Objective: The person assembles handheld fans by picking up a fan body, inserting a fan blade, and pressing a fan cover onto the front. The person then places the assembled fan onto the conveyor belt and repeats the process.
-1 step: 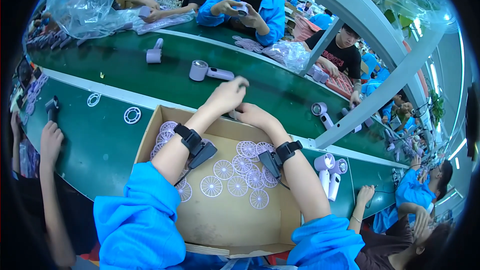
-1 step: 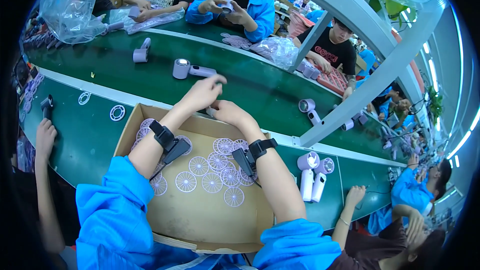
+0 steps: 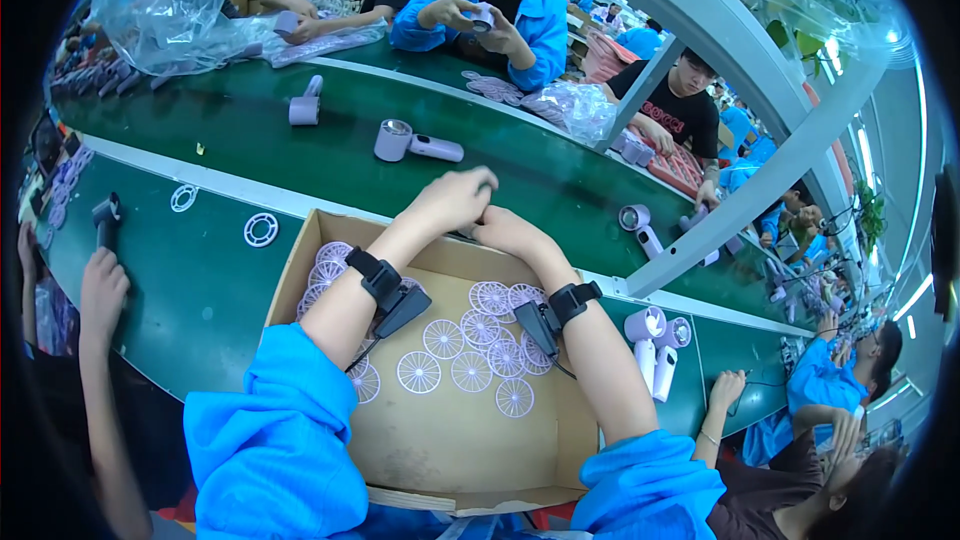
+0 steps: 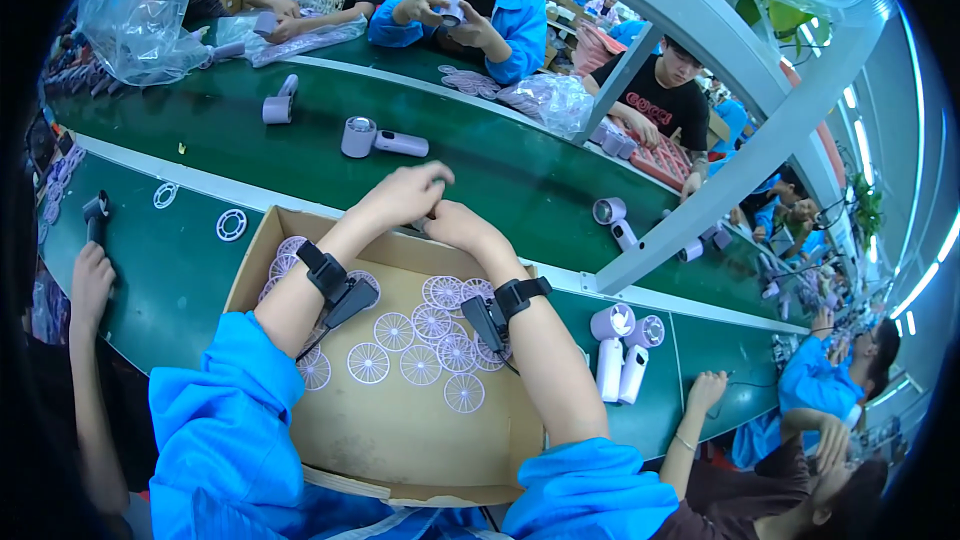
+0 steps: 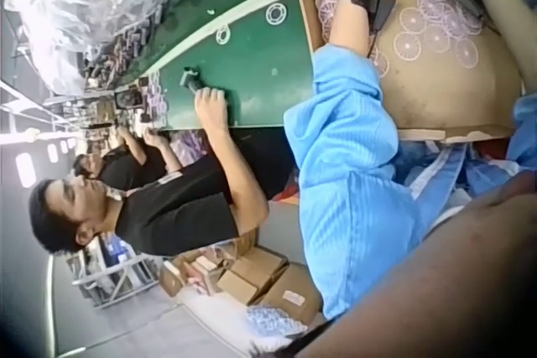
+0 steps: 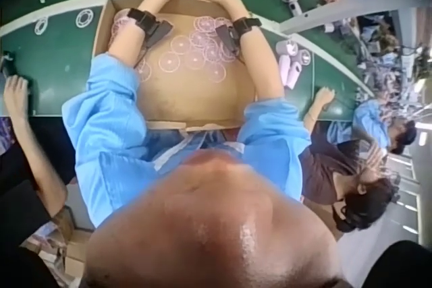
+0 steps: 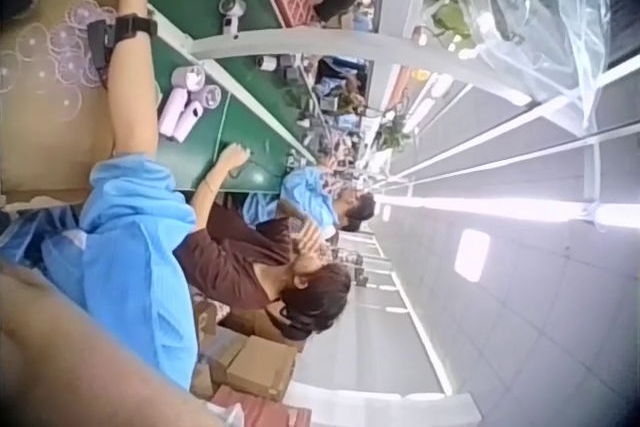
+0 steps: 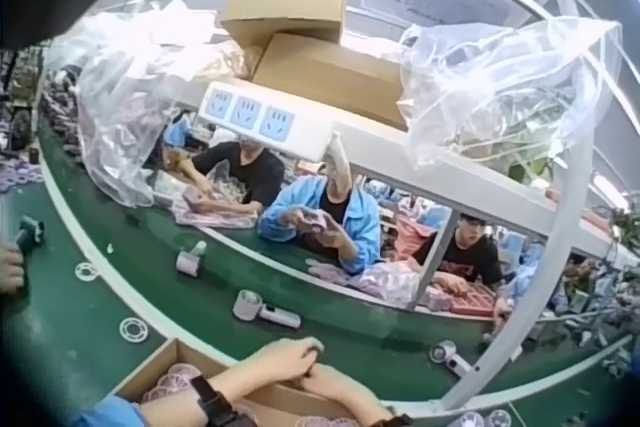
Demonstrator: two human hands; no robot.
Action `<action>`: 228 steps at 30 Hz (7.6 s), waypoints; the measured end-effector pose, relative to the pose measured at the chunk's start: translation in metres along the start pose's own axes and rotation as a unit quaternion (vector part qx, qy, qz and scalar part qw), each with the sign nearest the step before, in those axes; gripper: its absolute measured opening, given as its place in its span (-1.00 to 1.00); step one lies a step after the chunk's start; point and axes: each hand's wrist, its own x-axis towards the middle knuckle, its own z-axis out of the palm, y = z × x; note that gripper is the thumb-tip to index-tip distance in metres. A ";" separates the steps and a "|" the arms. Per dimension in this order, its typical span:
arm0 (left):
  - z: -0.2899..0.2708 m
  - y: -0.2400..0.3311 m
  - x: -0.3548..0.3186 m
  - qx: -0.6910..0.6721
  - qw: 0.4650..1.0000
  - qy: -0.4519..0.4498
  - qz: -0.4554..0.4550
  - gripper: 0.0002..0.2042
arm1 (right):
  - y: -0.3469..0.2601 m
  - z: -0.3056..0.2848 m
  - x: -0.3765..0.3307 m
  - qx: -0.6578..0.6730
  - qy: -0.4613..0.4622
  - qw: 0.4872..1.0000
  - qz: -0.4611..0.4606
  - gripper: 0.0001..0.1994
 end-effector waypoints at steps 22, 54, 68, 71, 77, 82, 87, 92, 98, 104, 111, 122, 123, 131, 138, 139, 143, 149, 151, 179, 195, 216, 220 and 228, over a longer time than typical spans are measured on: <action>0.012 0.010 -0.003 0.135 0.968 -0.208 -0.034 -0.68 | 0.227 -0.133 -0.058 -0.232 0.409 0.692 0.548 -0.42; -0.020 0.009 0.008 -0.368 0.898 0.193 -0.143 -0.67 | -0.094 0.065 -0.049 -0.271 -0.023 0.941 -0.200 -0.60; -0.033 0.002 0.013 -0.682 0.681 0.120 -0.237 -0.62 | -0.084 0.052 -0.048 -0.324 -0.303 0.867 -0.228 -0.56; -0.032 0.002 0.011 -0.663 0.699 0.132 -0.235 -0.61 | -0.094 0.052 -0.053 -0.145 -0.402 0.884 -0.190 -0.60; -0.034 0.004 0.010 -0.614 0.735 0.256 -0.130 -0.52 | -0.092 0.048 -0.056 -0.144 -0.384 0.887 -0.211 -0.56; -0.038 0.012 0.009 -0.653 0.701 0.276 -0.076 -0.45 | -0.101 0.059 -0.089 -0.248 -0.286 0.894 -0.240 -0.44; -0.037 0.009 0.009 -0.649 0.711 0.257 -0.079 -0.35 | -0.105 0.069 -0.090 -0.277 -0.265 0.887 -0.256 -0.48; -0.039 -0.008 0.011 -0.710 0.655 0.241 -0.097 -0.56 | -0.109 0.046 -0.067 -0.225 -0.372 0.855 -0.284 -0.64; -0.040 0.014 0.011 -0.735 0.647 0.202 -0.018 -0.72 | -0.041 -0.024 -0.037 0.227 -0.381 0.865 -0.235 -0.86; -0.038 0.022 0.007 -0.707 0.699 0.096 -0.043 -0.62 | -0.028 -0.026 -0.023 0.535 0.051 0.837 -0.101 -0.84; -0.024 0.040 -0.002 -0.439 0.893 0.102 0.008 -0.22 | -0.026 -0.019 -0.021 0.477 0.192 0.855 -0.065 -0.77; -0.022 0.037 -0.002 -0.411 0.908 0.065 0.042 -0.10 | -0.029 -0.017 -0.015 0.520 0.214 0.820 -0.107 -0.86; -0.021 0.037 -0.002 -0.411 0.909 0.063 0.041 -0.10 | -0.031 -0.016 -0.013 0.524 0.212 0.818 -0.110 -0.86; -0.012 0.033 0.000 -0.281 0.941 0.133 0.131 -0.18 | -0.025 -0.015 -0.010 0.499 0.243 0.827 -0.092 -0.85; -0.009 0.034 -0.002 -0.182 0.954 0.162 0.173 -0.20 | -0.024 -0.016 -0.013 0.496 0.281 0.819 -0.062 -0.87; -0.009 0.034 -0.002 -0.183 0.954 0.162 0.173 -0.20 | -0.023 -0.017 -0.014 0.495 0.286 0.818 -0.056 -0.88; -0.013 0.032 -0.002 -0.207 0.955 0.141 0.162 -0.21 | -0.026 -0.016 -0.011 0.463 0.235 0.852 -0.059 -0.88; -0.011 0.031 0.000 -0.184 0.953 0.162 0.176 -0.21 | -0.019 -0.012 -0.009 0.484 0.245 0.837 -0.077 -0.85; -0.011 0.029 0.001 -0.179 0.953 0.165 0.182 -0.21 | -0.016 -0.012 -0.008 0.504 0.244 0.824 -0.088 -0.84; -0.013 0.024 0.005 -0.338 0.915 0.211 0.068 -0.16 | -0.038 -0.015 -0.028 -0.095 0.415 0.878 -0.217 -0.58; -0.012 0.018 0.004 -0.267 0.941 0.194 0.074 -0.19 | -0.028 -0.021 -0.030 -0.136 0.374 0.895 -0.204 -0.54; -0.011 0.027 -0.005 -0.247 0.964 0.093 -0.033 -0.24 | -0.040 -0.029 -0.031 0.009 0.472 0.863 -0.180 -0.62; -0.009 0.040 -0.010 -0.152 0.988 0.016 0.013 -0.24 | -0.035 -0.027 -0.031 -0.114 0.503 0.830 -0.213 -0.63; -0.008 0.042 -0.011 -0.165 0.986 0.019 0.028 -0.27 | -0.035 -0.026 -0.029 -0.158 0.507 0.819 -0.218 -0.60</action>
